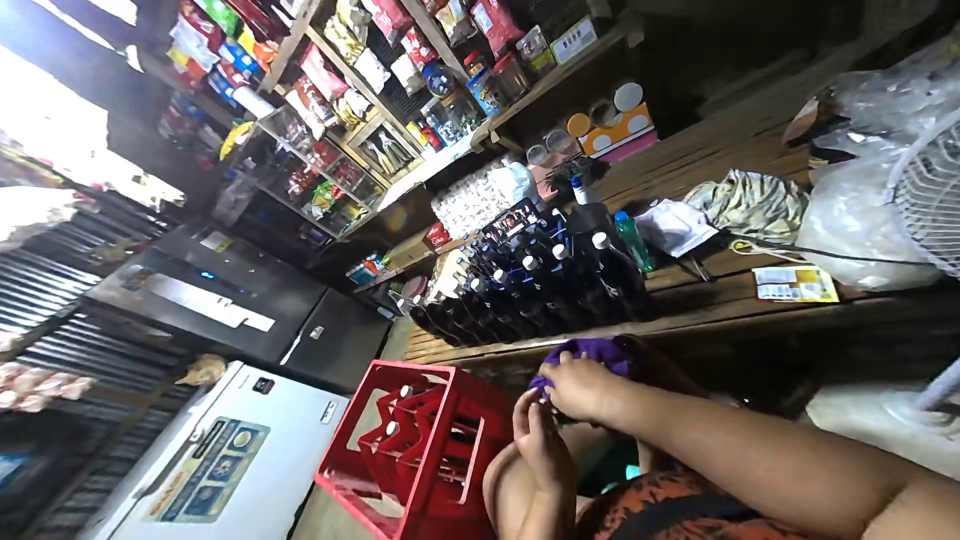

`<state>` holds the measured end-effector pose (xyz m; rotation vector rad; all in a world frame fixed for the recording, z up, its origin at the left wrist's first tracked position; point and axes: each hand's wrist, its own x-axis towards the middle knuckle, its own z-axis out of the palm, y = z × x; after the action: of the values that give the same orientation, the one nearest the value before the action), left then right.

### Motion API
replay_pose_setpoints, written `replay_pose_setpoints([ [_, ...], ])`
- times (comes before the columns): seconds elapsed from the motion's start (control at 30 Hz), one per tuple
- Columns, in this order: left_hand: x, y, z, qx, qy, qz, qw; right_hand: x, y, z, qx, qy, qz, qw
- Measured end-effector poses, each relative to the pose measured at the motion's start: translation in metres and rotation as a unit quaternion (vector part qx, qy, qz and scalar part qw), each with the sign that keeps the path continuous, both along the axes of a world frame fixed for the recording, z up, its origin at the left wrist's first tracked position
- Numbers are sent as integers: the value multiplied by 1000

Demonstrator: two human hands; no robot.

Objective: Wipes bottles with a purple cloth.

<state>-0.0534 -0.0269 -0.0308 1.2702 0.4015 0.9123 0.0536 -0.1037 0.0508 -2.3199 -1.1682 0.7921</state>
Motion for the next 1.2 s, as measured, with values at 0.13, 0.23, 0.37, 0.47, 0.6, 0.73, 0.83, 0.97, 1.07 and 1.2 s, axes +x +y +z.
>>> replay_pose_setpoints([
  [0.13,1,0,-2,-2,1,-17,1000,12,2,-10,-28,-8,-40,999],
  [0.23,-1,-2,0,-3,1,-24,1000,36,-3,-27,-38,25,-80,996],
  [0.37,-4,-6,2,13,6,-34,999,75,-16,-59,-43,82,-151,984],
  [0.47,-5,-9,4,25,1,-51,998,96,-26,-84,-28,111,-197,974],
  [0.6,-5,-6,0,43,-18,-54,997,90,-25,-78,-32,109,-199,973],
  [0.73,-2,2,-5,28,-20,-20,999,55,-14,-37,-36,67,-102,992],
  [0.83,0,8,-7,6,-9,-4,1000,21,-4,-15,-14,23,-32,999],
  [0.97,2,9,-9,-17,8,5,1000,14,3,-19,-27,0,-41,999],
  [1.07,1,8,-10,-28,4,-6,1000,35,-2,-31,-46,22,-78,996],
  [1.2,-2,3,-9,-18,-5,-15,1000,68,-12,-54,-54,58,-124,989],
])
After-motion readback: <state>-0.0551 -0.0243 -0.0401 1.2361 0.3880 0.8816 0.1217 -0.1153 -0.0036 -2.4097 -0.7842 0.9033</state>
